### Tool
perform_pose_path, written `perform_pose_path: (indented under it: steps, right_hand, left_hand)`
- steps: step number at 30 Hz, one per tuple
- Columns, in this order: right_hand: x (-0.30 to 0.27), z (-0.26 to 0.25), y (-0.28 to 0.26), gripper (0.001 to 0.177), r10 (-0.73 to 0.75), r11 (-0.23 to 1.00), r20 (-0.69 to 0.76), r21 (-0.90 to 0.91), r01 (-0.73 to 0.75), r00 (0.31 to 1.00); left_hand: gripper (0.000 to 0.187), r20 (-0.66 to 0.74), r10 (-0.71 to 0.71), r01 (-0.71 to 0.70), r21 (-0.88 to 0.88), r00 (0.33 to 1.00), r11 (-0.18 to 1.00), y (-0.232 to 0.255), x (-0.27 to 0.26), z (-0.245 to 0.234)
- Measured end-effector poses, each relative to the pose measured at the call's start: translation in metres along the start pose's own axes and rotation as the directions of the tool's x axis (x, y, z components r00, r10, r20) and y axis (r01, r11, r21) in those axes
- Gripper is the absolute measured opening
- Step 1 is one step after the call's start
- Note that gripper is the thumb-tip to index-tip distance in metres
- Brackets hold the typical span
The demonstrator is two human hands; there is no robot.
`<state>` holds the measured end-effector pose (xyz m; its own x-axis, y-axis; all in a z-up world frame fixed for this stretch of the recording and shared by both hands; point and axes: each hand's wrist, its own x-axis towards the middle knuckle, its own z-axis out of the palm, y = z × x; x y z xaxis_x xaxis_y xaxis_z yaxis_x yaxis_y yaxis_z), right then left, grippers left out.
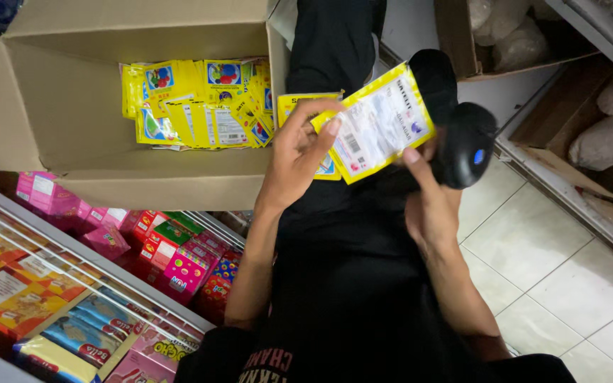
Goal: The person sits on the floor and repeatedly picks up yellow packets from a cardboard box. They use a handheld barcode scanner to scan the barcode on each packet and then place the packet back into the box. The person occasionally stacks scanned packets on their lap.
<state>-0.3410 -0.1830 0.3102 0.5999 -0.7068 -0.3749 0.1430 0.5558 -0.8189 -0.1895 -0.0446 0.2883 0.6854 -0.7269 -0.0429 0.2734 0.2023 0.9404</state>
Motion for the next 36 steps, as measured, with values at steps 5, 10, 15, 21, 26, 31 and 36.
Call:
perform_pose_path:
  steps: [5, 10, 15, 21, 26, 31, 36]
  right_hand:
    - [0.019, -0.014, -0.009, 0.04, 0.008, 0.985, 0.171, -0.173, 0.022, 0.985]
    - [0.029, -0.019, -0.006, 0.04, 0.183, 0.938, 0.209, -0.331, -0.106, 0.961]
    - [0.03, -0.017, 0.0, 0.038, 0.309, 0.943, 0.235, -0.2, -0.266, 0.921]
    - [0.03, -0.006, -0.005, 0.032, 0.398, 0.915, 0.288, -0.056, -0.399, 0.871]
    - [0.032, -0.003, -0.006, 0.028, 0.389, 0.9, 0.26, 0.1, -0.425, 0.884]
    - [0.032, -0.01, 0.001, 0.013, 0.342, 0.911, 0.226, 0.159, -0.381, 0.912]
    - [0.037, -0.014, 0.015, 0.021, 0.311, 0.928, 0.18, 0.155, -0.339, 0.933]
  left_hand:
    - [0.013, -0.041, -0.269, 0.27, 0.251, 0.962, 0.93, 0.021, -0.006, 0.003]
    - [0.018, 0.092, -0.167, 0.136, 0.273, 0.982, 0.952, 0.05, -0.002, 0.012]
    - [0.033, 0.268, 0.027, -0.172, 0.536, 0.963, 0.826, 0.083, 0.0, 0.008]
    - [0.044, 0.496, 0.179, -0.527, 0.812, 0.85, 0.252, 0.104, 0.017, 0.002]
    - [0.048, 0.608, 0.144, -0.622, 0.778, 0.781, 0.089, 0.109, 0.021, 0.003]
    - [0.035, 0.658, 0.181, -0.667, 0.745, 0.731, -0.019, 0.102, 0.02, -0.002]
    - [0.023, 0.299, 0.184, -0.351, 0.823, 0.936, 0.448, 0.087, 0.034, -0.037]
